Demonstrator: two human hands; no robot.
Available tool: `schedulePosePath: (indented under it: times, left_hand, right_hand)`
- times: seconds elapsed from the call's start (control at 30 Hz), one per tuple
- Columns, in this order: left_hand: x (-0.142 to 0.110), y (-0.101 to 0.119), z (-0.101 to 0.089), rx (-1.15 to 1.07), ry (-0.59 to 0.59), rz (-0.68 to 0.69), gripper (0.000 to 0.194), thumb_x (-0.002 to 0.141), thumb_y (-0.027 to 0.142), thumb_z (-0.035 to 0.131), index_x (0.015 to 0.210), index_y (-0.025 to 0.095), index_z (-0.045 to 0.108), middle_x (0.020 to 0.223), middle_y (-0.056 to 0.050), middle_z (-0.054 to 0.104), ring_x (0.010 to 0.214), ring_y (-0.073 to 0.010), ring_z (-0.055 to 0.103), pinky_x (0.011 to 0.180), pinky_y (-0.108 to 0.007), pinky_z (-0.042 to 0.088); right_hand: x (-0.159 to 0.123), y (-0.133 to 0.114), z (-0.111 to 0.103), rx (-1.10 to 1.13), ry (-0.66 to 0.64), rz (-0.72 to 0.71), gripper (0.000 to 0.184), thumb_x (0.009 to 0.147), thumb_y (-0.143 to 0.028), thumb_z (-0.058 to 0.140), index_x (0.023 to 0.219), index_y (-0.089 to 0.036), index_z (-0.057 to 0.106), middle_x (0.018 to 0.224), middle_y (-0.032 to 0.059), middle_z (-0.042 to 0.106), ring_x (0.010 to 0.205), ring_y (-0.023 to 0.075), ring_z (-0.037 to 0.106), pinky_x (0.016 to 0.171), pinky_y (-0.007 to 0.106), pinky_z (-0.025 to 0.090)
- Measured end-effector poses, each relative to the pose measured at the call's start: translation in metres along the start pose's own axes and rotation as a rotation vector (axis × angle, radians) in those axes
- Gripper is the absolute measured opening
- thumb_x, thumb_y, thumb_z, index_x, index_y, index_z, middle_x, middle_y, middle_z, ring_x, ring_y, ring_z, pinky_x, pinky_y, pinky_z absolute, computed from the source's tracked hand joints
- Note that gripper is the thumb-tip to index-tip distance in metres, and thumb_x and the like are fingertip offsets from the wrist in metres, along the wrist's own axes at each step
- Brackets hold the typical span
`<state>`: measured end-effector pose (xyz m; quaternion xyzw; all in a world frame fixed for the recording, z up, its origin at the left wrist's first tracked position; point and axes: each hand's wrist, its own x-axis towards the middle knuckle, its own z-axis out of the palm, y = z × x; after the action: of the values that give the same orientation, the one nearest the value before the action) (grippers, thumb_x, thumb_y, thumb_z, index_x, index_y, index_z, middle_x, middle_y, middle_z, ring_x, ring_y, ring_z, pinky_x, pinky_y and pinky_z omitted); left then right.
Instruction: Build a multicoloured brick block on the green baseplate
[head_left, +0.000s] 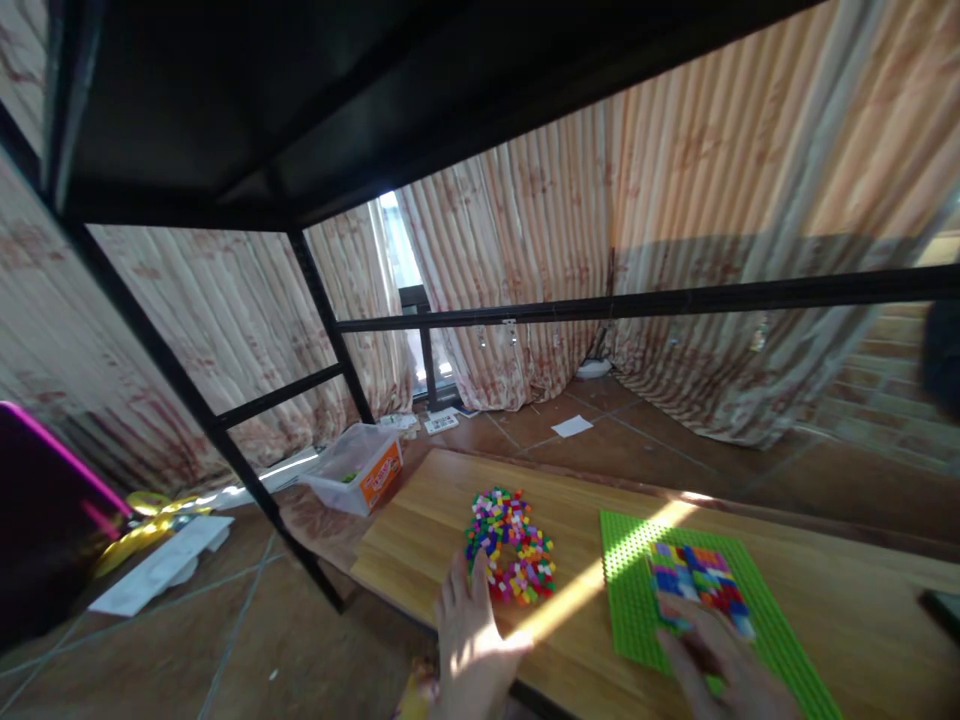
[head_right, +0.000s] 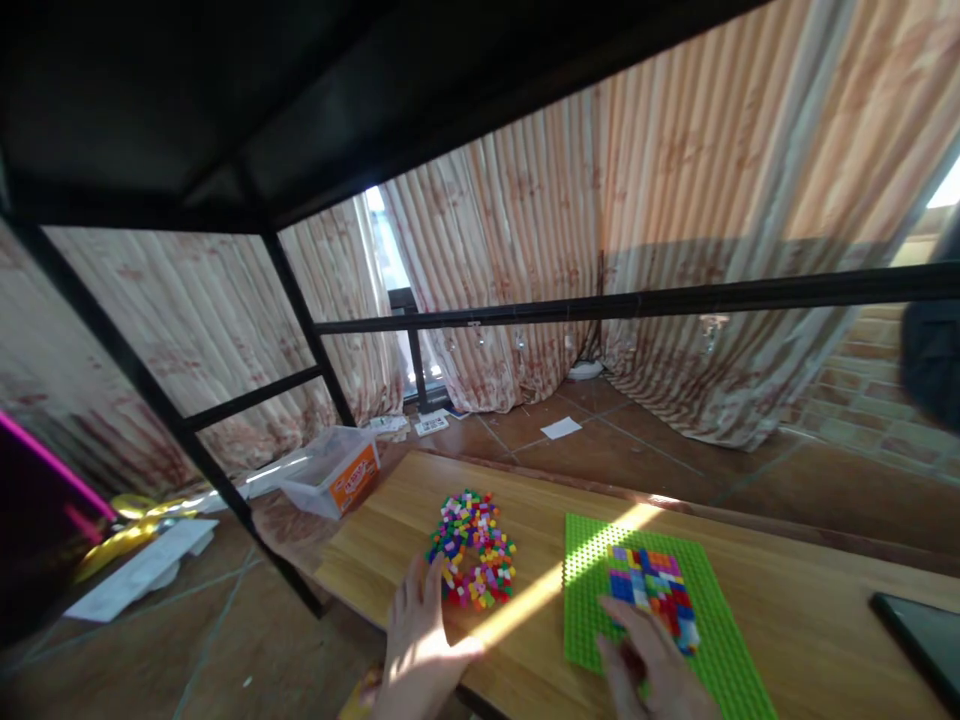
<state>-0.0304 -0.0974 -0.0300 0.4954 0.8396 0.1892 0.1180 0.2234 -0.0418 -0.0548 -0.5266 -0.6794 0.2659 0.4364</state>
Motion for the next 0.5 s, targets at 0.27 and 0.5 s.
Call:
schedulePosePath:
  times: [0.27, 0.5]
  left_hand:
    - [0.025, -0.013, -0.016, -0.188, -0.125, 0.02, 0.104, 0.054, 0.023, 0.072, 0.145, 0.015, 0.02, 0.142, -0.017, 0.035, 0.119, -0.0289, 0.049, 0.097, -0.032, 0.039]
    - [0.04, -0.018, -0.002, -0.285, -0.09, 0.106, 0.091, 0.059, 0.019, 0.071, 0.14, 0.014, 0.03, 0.131, -0.014, 0.048, 0.114, -0.0241, 0.052, 0.096, -0.027, 0.038]
  right_hand:
    - [0.012, -0.021, 0.096, -0.161, -0.142, -0.091, 0.052, 0.071, -0.034, 0.057, 0.118, -0.015, 0.05, 0.092, 0.01, 0.062, 0.065, 0.0223, 0.062, 0.063, 0.038, 0.053]
    - [0.023, -0.036, 0.126, -0.2, -0.095, -0.069, 0.048, 0.061, -0.015, 0.061, 0.109, -0.019, 0.056, 0.095, 0.0106, 0.061, 0.079, 0.0262, 0.063, 0.07, 0.039, 0.053]
